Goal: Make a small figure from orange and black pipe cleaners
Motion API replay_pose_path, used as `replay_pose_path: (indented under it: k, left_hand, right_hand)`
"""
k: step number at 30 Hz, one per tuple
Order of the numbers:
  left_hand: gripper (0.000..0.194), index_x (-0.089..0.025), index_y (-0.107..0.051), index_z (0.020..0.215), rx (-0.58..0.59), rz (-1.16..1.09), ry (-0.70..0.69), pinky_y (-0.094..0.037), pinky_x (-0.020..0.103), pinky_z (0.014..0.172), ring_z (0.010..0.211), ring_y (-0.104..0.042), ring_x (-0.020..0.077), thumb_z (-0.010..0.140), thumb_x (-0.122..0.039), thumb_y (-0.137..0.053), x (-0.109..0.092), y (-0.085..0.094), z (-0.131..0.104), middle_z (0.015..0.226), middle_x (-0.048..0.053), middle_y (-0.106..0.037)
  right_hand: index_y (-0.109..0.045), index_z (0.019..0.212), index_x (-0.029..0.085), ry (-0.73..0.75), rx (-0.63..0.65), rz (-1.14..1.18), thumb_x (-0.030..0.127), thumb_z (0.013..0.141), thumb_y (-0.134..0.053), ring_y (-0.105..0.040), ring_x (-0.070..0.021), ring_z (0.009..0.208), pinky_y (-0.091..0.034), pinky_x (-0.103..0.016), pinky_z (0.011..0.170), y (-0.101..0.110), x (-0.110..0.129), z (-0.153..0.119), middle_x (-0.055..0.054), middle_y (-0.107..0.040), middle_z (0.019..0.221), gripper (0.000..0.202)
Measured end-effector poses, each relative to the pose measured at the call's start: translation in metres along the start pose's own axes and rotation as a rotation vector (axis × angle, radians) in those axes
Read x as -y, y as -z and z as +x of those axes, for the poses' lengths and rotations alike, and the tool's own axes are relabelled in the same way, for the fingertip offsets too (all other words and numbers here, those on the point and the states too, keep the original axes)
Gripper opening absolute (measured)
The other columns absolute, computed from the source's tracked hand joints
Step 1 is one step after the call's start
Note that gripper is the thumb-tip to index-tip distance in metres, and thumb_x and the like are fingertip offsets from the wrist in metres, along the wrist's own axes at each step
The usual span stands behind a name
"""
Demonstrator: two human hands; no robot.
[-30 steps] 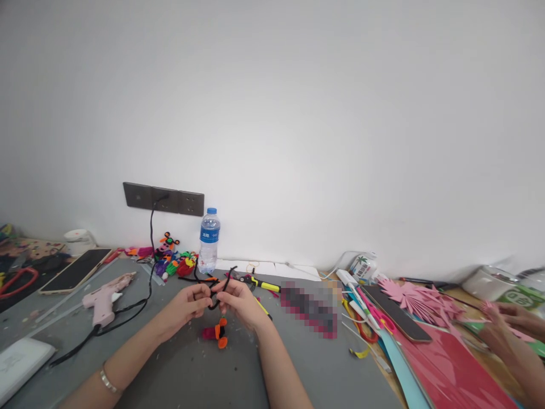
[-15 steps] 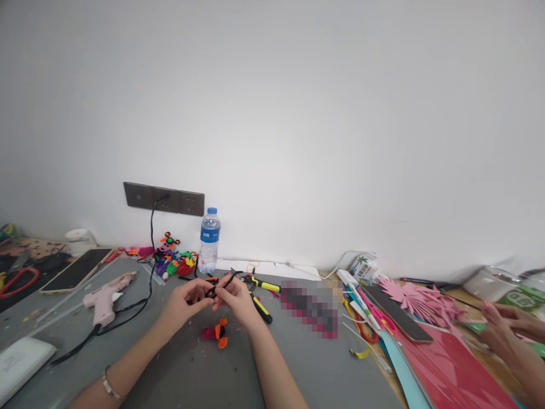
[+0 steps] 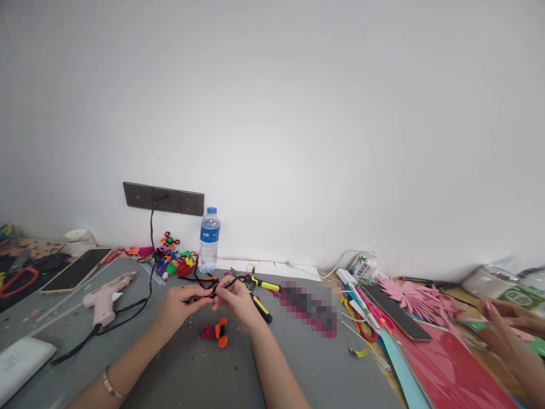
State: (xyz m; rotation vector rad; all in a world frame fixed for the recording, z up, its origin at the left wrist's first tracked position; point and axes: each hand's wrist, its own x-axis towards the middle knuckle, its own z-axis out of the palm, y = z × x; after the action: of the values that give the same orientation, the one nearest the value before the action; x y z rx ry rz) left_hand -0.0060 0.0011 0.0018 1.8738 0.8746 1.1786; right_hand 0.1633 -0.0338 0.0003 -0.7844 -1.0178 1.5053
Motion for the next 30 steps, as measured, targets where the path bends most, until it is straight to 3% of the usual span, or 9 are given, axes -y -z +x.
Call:
replay_pose_path:
  k: [7,12,16,24,30]
  left_hand:
    - [0.011,-0.026,-0.079,0.074,0.008,0.000,-0.022,-0.043,0.028,0.050,0.050,-0.060,0.0183,0.068,-0.033,-0.073,-0.0008,0.0015,-0.0004,0.067,0.005,-0.076]
    - [0.017,-0.026,-0.078,0.085,0.019,0.008,-0.060,-0.045,0.027,0.053,0.058,-0.062,0.0176,0.069,-0.025,-0.072,-0.0017,0.0025,-0.0011,0.082,0.006,-0.077]
    - [0.014,-0.025,-0.077,0.082,0.009,0.035,-0.056,-0.043,0.026,0.052,0.056,-0.062,0.0170,0.069,-0.022,-0.070,-0.0021,0.0027,-0.0015,0.080,0.006,-0.076]
    - [0.010,-0.018,-0.072,0.070,0.086,-0.286,0.178,-0.054,0.030,0.060,0.064,-0.067,0.0202,0.065,-0.026,-0.074,0.0055,-0.0035,-0.0011,0.069,0.004,-0.073]
    - [0.012,-0.017,-0.072,0.068,0.072,-0.390,0.186,-0.056,0.030,0.062,0.065,-0.066,0.0193,0.063,-0.028,-0.077,0.0072,-0.0046,-0.0011,0.069,0.003,-0.071]
  right_hand:
    - [-0.053,0.077,0.019,-0.042,0.018,0.018,0.034,0.073,-0.073,-0.061,-0.0115,0.049,-0.045,-0.022,0.054,-0.0005,0.0025,-0.0023,0.003,-0.065,0.060,0.025]
    - [-0.048,0.072,0.020,-0.033,0.016,0.043,0.034,0.073,-0.073,-0.059,-0.0106,0.046,-0.045,-0.021,0.053,0.0005,0.0000,-0.0018,0.003,-0.064,0.057,0.029]
    - [-0.047,0.074,0.020,-0.035,0.031,0.037,0.035,0.073,-0.074,-0.061,-0.0117,0.049,-0.046,-0.022,0.054,-0.0011,0.0016,-0.0033,0.003,-0.065,0.059,0.030]
    - [-0.050,0.074,0.019,0.016,0.059,0.018,0.035,0.074,-0.074,-0.063,-0.0128,0.052,-0.049,-0.025,0.057,0.0018,-0.0001,-0.0025,0.001,-0.066,0.061,0.028]
    - [-0.051,0.073,0.019,0.023,0.080,0.059,0.033,0.074,-0.074,-0.064,-0.0119,0.052,-0.049,-0.022,0.056,0.0026,-0.0006,-0.0021,0.001,-0.067,0.062,0.028]
